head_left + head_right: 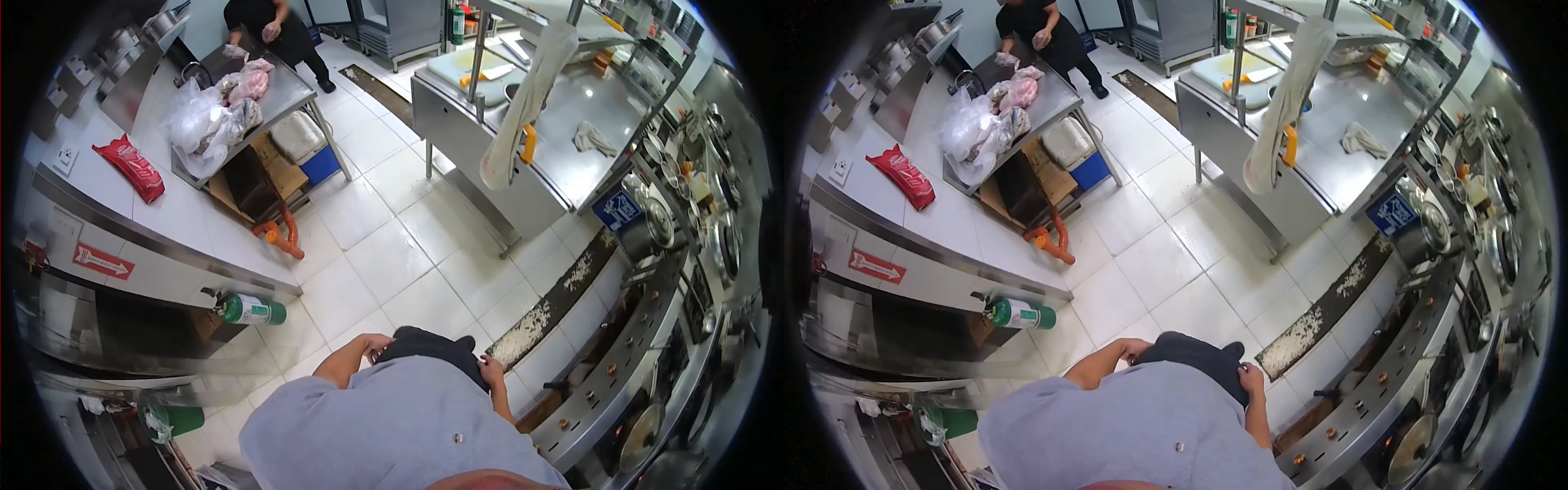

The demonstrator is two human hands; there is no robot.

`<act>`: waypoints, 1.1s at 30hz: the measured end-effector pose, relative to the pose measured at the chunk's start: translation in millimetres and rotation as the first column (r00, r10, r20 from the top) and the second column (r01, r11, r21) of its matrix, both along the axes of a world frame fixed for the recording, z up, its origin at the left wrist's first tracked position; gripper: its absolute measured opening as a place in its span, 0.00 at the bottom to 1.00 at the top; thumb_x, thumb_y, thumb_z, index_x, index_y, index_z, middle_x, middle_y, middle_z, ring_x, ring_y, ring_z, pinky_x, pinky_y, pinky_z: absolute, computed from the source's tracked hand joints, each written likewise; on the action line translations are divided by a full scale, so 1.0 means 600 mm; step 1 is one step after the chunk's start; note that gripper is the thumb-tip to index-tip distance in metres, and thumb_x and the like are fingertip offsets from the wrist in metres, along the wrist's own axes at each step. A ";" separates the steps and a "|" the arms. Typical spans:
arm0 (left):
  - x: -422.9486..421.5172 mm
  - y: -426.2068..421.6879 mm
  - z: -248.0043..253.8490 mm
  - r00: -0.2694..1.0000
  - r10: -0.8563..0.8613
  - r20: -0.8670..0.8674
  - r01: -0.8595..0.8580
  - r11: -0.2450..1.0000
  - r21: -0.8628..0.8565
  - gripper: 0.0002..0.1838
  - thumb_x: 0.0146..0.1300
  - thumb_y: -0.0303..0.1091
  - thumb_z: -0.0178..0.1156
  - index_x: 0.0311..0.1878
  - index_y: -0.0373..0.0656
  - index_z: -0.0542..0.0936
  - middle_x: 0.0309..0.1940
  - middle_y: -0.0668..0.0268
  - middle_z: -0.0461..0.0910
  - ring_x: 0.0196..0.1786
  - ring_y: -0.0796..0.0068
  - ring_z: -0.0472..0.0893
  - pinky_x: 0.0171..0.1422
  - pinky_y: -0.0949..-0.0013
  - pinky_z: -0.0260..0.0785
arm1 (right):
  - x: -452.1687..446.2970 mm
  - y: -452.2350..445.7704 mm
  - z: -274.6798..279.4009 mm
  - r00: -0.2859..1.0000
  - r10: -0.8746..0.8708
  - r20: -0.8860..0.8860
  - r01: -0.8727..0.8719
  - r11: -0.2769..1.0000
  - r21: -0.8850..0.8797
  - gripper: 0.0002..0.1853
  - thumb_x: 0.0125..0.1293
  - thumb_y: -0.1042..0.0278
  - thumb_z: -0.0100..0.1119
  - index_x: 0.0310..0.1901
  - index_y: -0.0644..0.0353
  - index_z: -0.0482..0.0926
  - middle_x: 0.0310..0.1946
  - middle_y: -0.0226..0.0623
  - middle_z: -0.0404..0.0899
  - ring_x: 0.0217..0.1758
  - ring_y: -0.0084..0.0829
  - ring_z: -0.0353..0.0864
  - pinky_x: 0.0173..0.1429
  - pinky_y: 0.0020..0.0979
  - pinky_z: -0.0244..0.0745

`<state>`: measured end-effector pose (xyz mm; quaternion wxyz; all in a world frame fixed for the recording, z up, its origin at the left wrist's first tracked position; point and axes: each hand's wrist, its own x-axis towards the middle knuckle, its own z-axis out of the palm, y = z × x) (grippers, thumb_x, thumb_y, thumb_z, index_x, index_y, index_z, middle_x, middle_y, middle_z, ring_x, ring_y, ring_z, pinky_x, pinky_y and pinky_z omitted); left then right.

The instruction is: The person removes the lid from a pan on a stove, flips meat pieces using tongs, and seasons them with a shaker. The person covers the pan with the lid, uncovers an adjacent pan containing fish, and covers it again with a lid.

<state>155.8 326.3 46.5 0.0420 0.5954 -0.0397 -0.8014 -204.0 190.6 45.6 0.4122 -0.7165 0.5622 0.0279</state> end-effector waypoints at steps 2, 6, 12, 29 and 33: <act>0.022 -0.031 0.041 0.993 -0.105 0.060 0.106 0.994 -0.016 0.32 0.55 0.62 0.45 0.53 0.47 0.70 0.49 0.59 0.72 0.42 0.62 0.75 0.47 0.53 0.67 | -0.008 -0.031 -0.006 0.998 0.003 -0.055 -0.003 1.000 0.012 0.19 0.50 0.62 0.53 0.44 0.59 0.75 0.34 0.45 0.78 0.40 0.39 0.77 0.47 0.33 0.70; 0.053 -0.062 -0.018 0.967 -0.185 0.173 0.185 0.983 0.014 0.33 0.54 0.61 0.48 0.58 0.51 0.66 0.46 0.59 0.72 0.42 0.61 0.74 0.44 0.54 0.68 | -0.070 -0.079 -0.090 0.988 -0.058 -0.140 0.079 0.987 0.143 0.18 0.49 0.57 0.51 0.39 0.60 0.77 0.31 0.50 0.78 0.37 0.41 0.78 0.45 0.37 0.71; 0.080 -0.087 -0.149 0.620 -0.526 0.583 0.785 0.394 -0.478 0.20 0.48 0.41 0.55 0.46 0.47 0.77 0.24 0.68 0.79 0.23 0.73 0.75 0.24 0.67 0.69 | -0.106 -0.176 -0.081 0.914 0.375 -0.156 -0.314 0.896 0.314 0.10 0.52 0.65 0.50 0.24 0.62 0.77 0.18 0.42 0.76 0.18 0.34 0.77 0.22 0.33 0.72; 0.155 -0.052 -0.117 0.646 0.236 0.726 0.030 0.942 -0.333 0.16 0.45 0.38 0.56 0.40 0.50 0.80 0.38 0.59 0.78 0.44 0.59 0.76 0.47 0.64 0.69 | 0.425 -0.631 -0.041 0.742 0.610 -0.278 -0.633 0.774 0.011 0.20 0.50 0.60 0.49 0.44 0.61 0.75 0.42 0.49 0.74 0.49 0.45 0.72 0.53 0.37 0.66; 0.279 -0.076 -0.081 0.660 0.131 0.740 0.156 0.940 -0.305 0.17 0.44 0.38 0.57 0.41 0.49 0.79 0.37 0.58 0.78 0.43 0.59 0.77 0.46 0.65 0.70 | 0.575 -0.637 -0.042 0.707 0.666 -0.239 -0.683 0.730 0.012 0.21 0.50 0.59 0.51 0.46 0.59 0.74 0.42 0.48 0.75 0.49 0.45 0.72 0.53 0.37 0.66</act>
